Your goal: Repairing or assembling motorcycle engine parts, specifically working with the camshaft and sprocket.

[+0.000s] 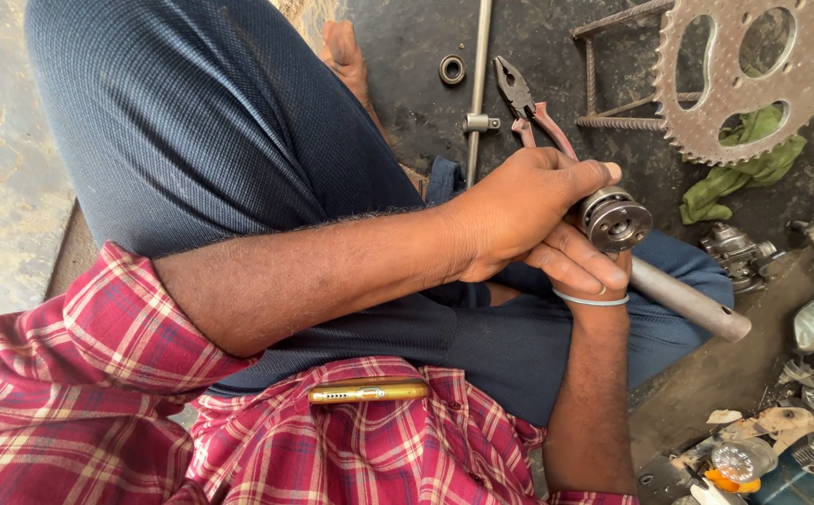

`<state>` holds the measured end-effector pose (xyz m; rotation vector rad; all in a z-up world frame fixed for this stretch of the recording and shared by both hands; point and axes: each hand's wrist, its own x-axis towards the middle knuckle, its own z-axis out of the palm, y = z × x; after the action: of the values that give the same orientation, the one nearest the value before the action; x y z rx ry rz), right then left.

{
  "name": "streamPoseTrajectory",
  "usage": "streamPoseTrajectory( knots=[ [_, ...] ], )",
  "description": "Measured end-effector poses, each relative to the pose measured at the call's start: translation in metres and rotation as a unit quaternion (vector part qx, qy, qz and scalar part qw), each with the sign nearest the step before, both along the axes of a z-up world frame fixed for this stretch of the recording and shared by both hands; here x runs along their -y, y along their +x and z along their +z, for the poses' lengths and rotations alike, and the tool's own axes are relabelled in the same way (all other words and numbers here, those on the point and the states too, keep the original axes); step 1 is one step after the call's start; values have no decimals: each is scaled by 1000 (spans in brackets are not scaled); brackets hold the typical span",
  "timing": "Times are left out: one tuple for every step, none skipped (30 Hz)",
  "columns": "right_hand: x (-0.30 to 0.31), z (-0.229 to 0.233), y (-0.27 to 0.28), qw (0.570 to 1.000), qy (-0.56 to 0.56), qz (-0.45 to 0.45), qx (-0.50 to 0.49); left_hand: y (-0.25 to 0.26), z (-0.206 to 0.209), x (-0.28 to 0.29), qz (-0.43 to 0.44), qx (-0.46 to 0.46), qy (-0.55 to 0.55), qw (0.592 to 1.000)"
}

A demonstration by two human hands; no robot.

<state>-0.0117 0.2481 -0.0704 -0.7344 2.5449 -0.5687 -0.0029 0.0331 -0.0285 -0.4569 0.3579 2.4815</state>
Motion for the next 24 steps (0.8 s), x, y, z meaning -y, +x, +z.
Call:
streamPoseTrajectory(
  knots=[
    [0,1,0,1000,-3,-2,1,0,0,0,-2,-1,-5,1000],
    [0,3,0,1000,-5,-5,2,0,0,-1,-4,-2,-11,1000],
    [0,3,0,1000,-8,-7,4,0,0,-1,-4,-2,-11,1000],
    [0,4,0,1000,-10,-9,5,0,0,-1,-5,-2,-15,1000],
    [0,5,0,1000,-13,-11,6,0,-1,-1,-6,-3,-20,1000],
    [0,5,0,1000,-16,-13,7,0,-3,-2,-6,-3,-20,1000],
    [0,6,-1,1000,-19,-15,8,0,-5,-3,-6,-8,-31,999],
    [0,6,-1,1000,-22,-18,9,0,-6,-4,-6,-13,-41,999],
    [0,7,-1,999,-24,-19,10,0,-7,-4,-6,-13,-41,999],
    [0,7,-1,999,-27,-21,11,0,-7,-4,-8,-17,-50,999],
    [0,7,-1,999,-30,-23,12,0,-7,-3,-9,-20,-59,998],
    [-3,7,-2,999,-33,-25,14,0,-5,-2,-9,-20,-59,998],
    [-3,8,-2,999,-36,-27,15,0,-4,-1,-12,-16,-54,998],
    [0,8,-2,999,-38,-29,16,0,-2,0,-14,-12,-49,999],
    [0,8,-2,999,-38,-29,16,-1,-1,1,-15,-12,-49,999],
    [-1,7,-2,999,-33,-25,8,-1,0,1,-18,-9,-42,999],
    [-1,7,-2,999,-27,-20,1,-2,2,2,-20,-6,-35,999],
    [-1,7,-2,999,-27,-20,1,-2,2,2,-20,-7,-35,999],
    [0,8,-2,999,-27,-15,-8,-2,3,2,-21,-1,-38,999],
    [0,8,-2,999,-26,-11,-16,-2,3,2,-23,6,-41,999],
    [2,8,-3,999,-26,-11,-17,-2,2,1,-23,5,-42,999],
    [4,8,-4,998,-9,17,-54,-2,1,0,-17,8,-46,999],
    [5,8,-5,995,8,46,-92,-2,-1,-2,-11,11,-49,999],
    [6,8,-5,995,8,46,-92,-2,-5,-5,-11,11,-49,999]
  ],
)
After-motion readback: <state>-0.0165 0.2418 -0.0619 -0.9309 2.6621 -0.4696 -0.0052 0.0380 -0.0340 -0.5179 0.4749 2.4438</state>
